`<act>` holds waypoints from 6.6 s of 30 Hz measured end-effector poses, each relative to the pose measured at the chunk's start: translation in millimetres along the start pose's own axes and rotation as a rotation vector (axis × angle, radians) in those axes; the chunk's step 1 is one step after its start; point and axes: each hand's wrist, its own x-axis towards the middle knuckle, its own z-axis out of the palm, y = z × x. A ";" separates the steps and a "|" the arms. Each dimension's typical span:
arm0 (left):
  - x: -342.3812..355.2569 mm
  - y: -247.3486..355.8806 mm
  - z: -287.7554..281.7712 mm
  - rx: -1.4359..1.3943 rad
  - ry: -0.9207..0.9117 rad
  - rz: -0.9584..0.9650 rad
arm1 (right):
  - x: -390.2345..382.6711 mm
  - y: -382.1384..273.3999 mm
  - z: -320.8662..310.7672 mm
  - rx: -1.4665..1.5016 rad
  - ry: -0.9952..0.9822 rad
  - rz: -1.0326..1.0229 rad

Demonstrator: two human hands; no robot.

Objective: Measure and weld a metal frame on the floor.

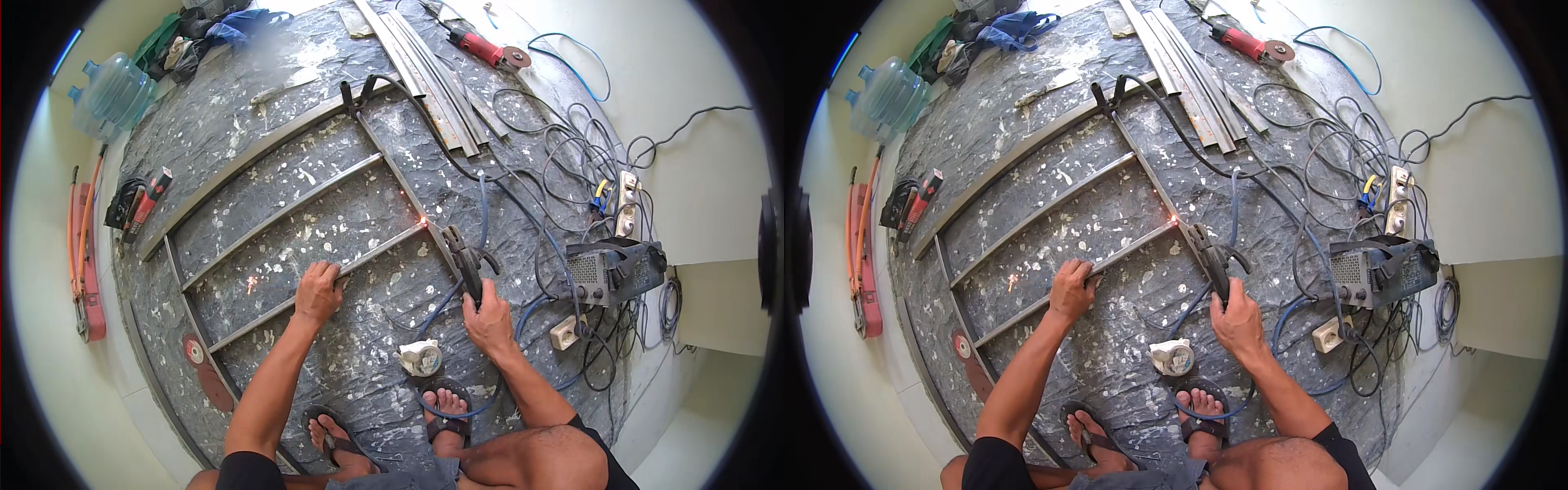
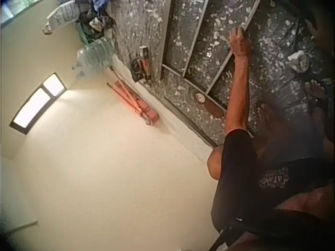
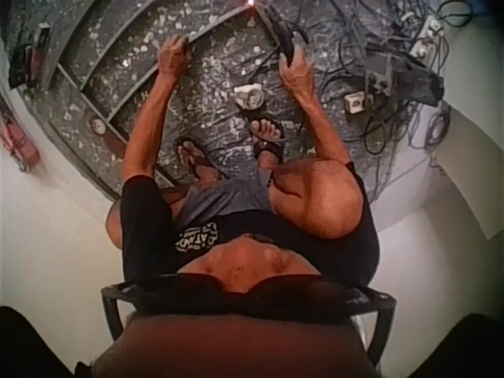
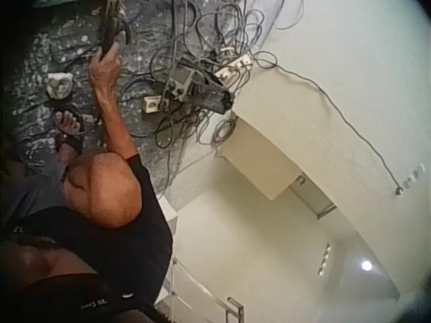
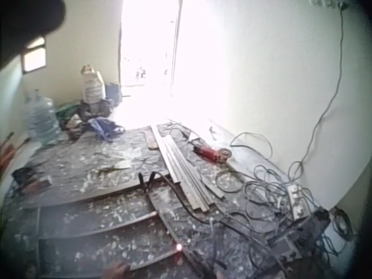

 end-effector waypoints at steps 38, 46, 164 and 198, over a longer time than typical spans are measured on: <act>0.1 4.6 2.3 0.060 0.001 -0.003 | -21.3 14.0 -29.0 0.296 0.170 0.051; -9.1 5.1 -17.2 0.203 0.006 -0.047 | -26.2 -23.3 -49.7 0.566 0.066 0.214; -331.0 -18.7 -228.8 -0.811 -0.355 -0.779 | -259.6 -257.0 202.6 0.375 -1.058 0.176; -287.0 -133.0 -146.8 -0.379 0.567 -0.982 | -214.0 -233.2 328.0 0.441 -1.020 0.438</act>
